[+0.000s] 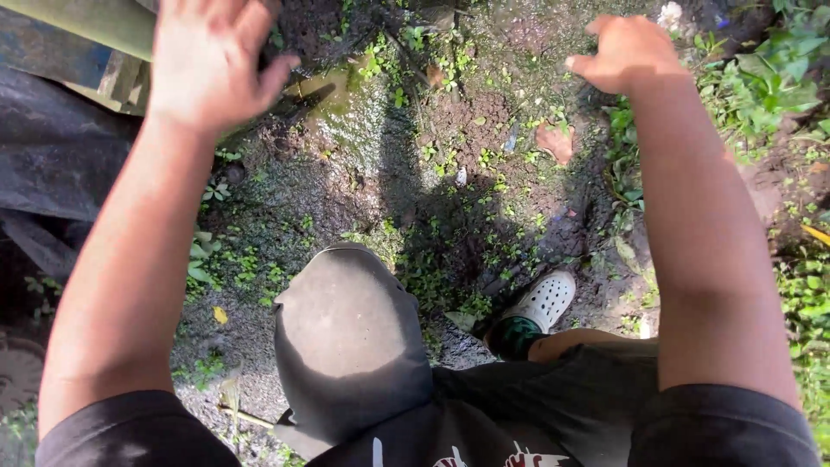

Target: Manually removing small weeds and debris from a muddy patch of ground.

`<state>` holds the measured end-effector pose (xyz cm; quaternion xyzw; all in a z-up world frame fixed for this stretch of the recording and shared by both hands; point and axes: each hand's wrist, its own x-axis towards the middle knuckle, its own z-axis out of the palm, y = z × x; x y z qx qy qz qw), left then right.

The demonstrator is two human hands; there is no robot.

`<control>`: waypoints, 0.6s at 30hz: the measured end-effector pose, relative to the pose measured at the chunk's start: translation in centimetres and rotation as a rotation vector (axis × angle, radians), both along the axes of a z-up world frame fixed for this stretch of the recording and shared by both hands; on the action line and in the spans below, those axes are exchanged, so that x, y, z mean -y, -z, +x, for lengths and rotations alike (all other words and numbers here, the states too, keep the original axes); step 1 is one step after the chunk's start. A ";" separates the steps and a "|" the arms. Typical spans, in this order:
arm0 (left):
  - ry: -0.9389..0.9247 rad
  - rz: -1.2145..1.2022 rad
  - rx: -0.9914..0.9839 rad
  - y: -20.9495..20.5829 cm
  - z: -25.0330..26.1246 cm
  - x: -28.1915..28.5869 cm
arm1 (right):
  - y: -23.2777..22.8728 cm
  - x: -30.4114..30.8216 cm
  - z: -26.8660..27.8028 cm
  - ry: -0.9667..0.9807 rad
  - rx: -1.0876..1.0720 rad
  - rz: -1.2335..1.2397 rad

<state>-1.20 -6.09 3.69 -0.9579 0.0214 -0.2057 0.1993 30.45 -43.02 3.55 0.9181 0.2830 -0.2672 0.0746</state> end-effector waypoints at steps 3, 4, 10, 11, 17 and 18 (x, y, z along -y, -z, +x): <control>-0.039 -0.089 -0.161 3.1 -2.1 2.3 | 0.8 -0.6 -0.6 -0.007 -0.074 0.134; -0.066 -0.186 -0.264 3.9 -2.9 3.4 | 0.8 -0.6 -1.2 0.055 -0.156 0.148; -0.299 -0.478 -0.555 8.0 -6.8 8.0 | 1.5 0.4 -0.8 0.120 -0.310 0.078; -0.293 -0.497 -0.529 8.9 -7.4 8.4 | 2.0 0.7 -0.4 0.116 -0.317 0.071; -0.432 -0.540 -0.834 4.6 -2.5 11.0 | 5.1 3.0 1.1 0.125 -0.362 0.120; -0.427 -0.541 -0.841 4.4 -1.4 10.7 | 5.3 3.3 0.9 0.131 -0.366 0.116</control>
